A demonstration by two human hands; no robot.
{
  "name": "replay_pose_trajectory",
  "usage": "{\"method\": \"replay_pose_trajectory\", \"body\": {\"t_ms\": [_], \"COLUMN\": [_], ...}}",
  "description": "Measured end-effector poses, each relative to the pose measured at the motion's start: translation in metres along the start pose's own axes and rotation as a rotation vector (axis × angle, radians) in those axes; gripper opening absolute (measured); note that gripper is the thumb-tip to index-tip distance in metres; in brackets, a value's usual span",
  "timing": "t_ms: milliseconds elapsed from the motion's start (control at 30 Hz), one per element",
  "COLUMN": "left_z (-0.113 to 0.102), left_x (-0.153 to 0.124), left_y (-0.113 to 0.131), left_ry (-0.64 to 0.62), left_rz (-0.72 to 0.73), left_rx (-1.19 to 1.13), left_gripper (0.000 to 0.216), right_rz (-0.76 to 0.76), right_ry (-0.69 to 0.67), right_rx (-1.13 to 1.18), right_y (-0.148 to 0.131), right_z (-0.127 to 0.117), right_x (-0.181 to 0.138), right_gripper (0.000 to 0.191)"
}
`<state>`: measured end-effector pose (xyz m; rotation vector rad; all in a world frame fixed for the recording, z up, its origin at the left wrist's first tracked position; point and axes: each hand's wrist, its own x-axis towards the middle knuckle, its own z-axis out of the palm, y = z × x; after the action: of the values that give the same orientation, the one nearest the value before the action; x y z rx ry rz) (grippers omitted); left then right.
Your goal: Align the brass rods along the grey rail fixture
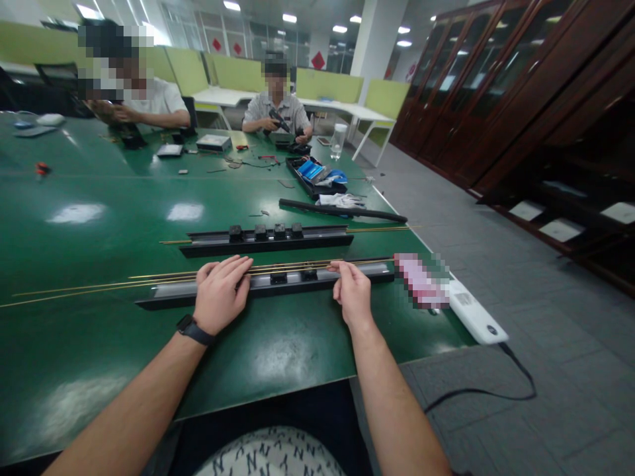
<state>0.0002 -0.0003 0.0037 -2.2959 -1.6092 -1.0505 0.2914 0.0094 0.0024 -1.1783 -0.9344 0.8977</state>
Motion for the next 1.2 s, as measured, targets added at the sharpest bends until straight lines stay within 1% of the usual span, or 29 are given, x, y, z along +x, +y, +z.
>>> {"method": "replay_pose_trajectory", "body": {"t_ms": [200, 467, 733, 1200], "left_z": [0.0010, 0.0011, 0.0021, 0.0015], "left_x": [-0.0003, 0.0000, -0.0009, -0.0004], "left_y": [-0.0011, -0.0016, -0.0024, -0.0016], "left_ry": [0.012, 0.011, 0.020, 0.026], "left_rz": [0.015, 0.014, 0.026, 0.026], "left_rx": [0.014, 0.013, 0.023, 0.014], "left_gripper": [0.035, 0.034, 0.032, 0.033], "right_rz": [0.006, 0.020, 0.031, 0.023], "right_ry": [-0.031, -0.059, -0.063, -0.093], "right_rx": [-0.022, -0.019, -0.009, -0.042], "right_y": [-0.0008, -0.0013, -0.0052, -0.0016], "right_z": [0.0020, 0.0029, 0.0038, 0.0030], "right_x": [-0.0015, -0.0023, -0.0043, -0.0046], "right_gripper": [0.042, 0.042, 0.042, 0.045]}}
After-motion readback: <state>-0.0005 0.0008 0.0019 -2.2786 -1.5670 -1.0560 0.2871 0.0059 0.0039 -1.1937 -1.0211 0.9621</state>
